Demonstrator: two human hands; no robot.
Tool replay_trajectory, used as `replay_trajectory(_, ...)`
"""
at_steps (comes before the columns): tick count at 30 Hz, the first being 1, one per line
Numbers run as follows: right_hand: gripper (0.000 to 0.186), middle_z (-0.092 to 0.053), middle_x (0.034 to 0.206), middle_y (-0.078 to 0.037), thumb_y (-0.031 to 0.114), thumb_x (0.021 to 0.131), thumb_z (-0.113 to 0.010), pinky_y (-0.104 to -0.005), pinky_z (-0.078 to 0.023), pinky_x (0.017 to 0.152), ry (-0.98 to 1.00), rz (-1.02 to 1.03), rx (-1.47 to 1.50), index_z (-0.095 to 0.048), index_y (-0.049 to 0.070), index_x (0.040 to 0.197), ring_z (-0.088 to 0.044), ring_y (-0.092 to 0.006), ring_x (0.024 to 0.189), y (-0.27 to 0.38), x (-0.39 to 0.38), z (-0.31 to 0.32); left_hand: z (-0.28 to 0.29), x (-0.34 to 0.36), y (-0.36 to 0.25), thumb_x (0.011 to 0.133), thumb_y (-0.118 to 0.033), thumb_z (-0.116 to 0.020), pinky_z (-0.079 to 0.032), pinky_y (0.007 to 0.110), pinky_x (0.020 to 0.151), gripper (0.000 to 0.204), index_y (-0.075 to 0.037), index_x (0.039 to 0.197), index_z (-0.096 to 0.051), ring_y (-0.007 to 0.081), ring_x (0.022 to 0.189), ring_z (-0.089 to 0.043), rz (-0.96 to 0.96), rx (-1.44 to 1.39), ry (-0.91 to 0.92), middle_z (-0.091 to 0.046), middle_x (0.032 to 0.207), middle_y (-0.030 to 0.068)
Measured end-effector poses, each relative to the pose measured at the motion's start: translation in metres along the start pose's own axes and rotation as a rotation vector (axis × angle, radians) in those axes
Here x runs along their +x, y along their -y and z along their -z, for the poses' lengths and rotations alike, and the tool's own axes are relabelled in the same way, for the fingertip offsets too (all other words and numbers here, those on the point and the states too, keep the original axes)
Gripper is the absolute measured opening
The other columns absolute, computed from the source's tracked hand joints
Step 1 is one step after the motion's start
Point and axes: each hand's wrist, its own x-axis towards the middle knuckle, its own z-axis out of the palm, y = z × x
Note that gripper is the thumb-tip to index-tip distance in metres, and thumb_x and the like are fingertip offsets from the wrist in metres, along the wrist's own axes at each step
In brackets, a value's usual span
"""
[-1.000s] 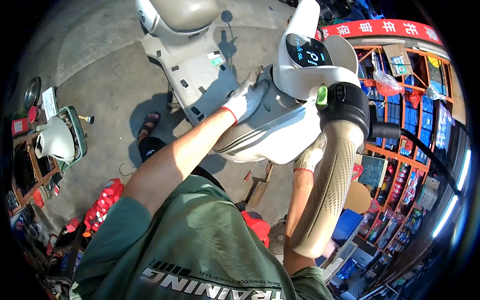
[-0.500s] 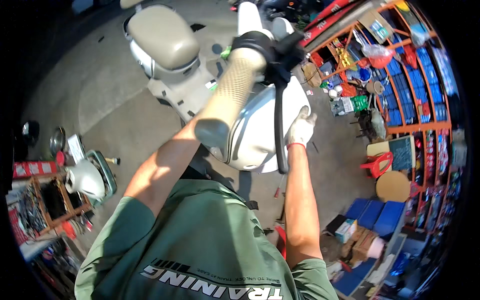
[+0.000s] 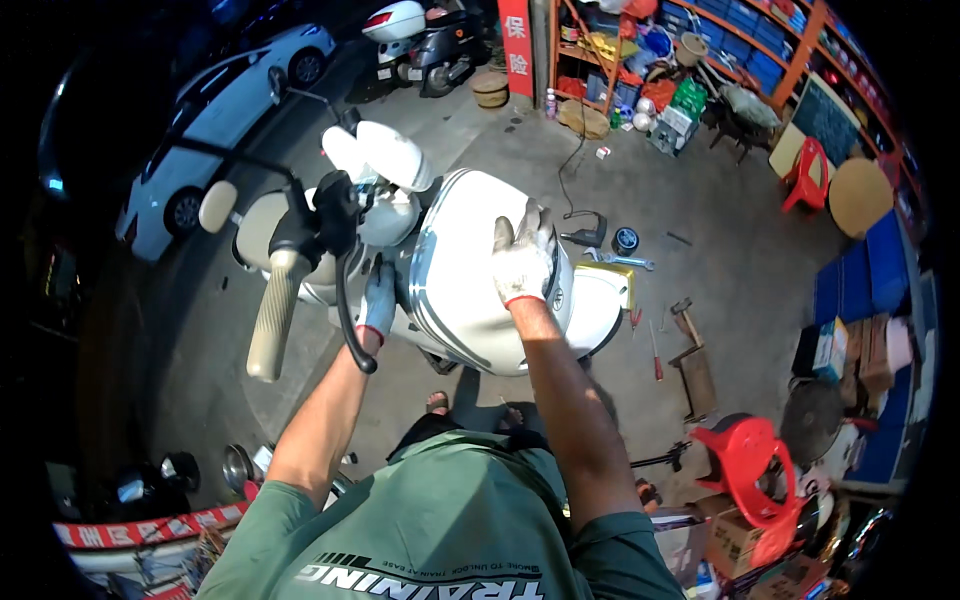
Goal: The person disassembles the front cover and headlight fairing of an electric scooter, replaces ignition components, reinstalls the front headlight fairing, and tests the scooter's handlebar controls and display.
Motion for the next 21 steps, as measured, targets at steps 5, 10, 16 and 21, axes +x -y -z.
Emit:
replay_trajectory(5, 0.062, -0.037, 0.142, -0.029, 0.04, 0.092, -0.052, -0.0475, -0.032, 0.108, 0.046, -0.106, 0.064, -0.039, 0.004, 0.141, -0.038, -0.0445, 0.13, 0.017, -0.001, 0.016, 0.001, 0.012, 0.015, 0.103, -0.033, -0.038, -0.043, 0.028, 0.068, 0.038, -0.001, 0.11, -0.056, 0.0122, 0.075, -0.05, -0.02, 0.044, -0.029, -0.056, 0.083, 0.0012)
replay_trajectory(10, 0.062, -0.036, 0.143, -0.029, 0.041, 0.093, -0.051, -0.0478, -0.032, 0.108, 0.045, -0.098, 0.069, -0.039, 0.004, 0.141, -0.038, -0.0438, 0.13, 0.018, 0.0, 0.014, 0.007, 0.021, 0.03, 0.103, -0.038, -0.039, -0.042, 0.028, 0.066, 0.041, -0.002, 0.107, -0.058, 0.0123, 0.074, -0.05, -0.02, 0.041, -0.078, -0.056, 0.082, 0.0015)
replay_trajectory(16, 0.062, -0.038, 0.141, -0.029, 0.039, 0.092, -0.052, -0.0495, -0.033, 0.107, 0.034, -0.09, 0.057, -0.039, 0.004, 0.141, -0.039, -0.045, 0.129, 0.021, 0.0, 0.016, 0.003, 0.012, 0.019, 0.103, -0.03, -0.04, -0.042, 0.027, 0.066, 0.033, -0.003, 0.101, -0.058, 0.011, 0.072, -0.049, -0.018, 0.0, -0.076, -0.054, 0.081, 0.0016)
replay_trajectory(21, 0.061, -0.038, 0.141, -0.03, 0.038, 0.092, -0.053, -0.0497, -0.033, 0.107, 0.071, -0.095, 0.078, -0.039, 0.003, 0.14, -0.04, -0.0454, 0.128, 0.025, -0.001, 0.018, 0.005, 0.011, 0.017, 0.103, -0.028, -0.04, -0.043, 0.028, 0.065, 0.031, -0.003, 0.095, -0.057, 0.0112, 0.071, -0.049, -0.011, -0.014, -0.111, -0.053, 0.077, 0.0014)
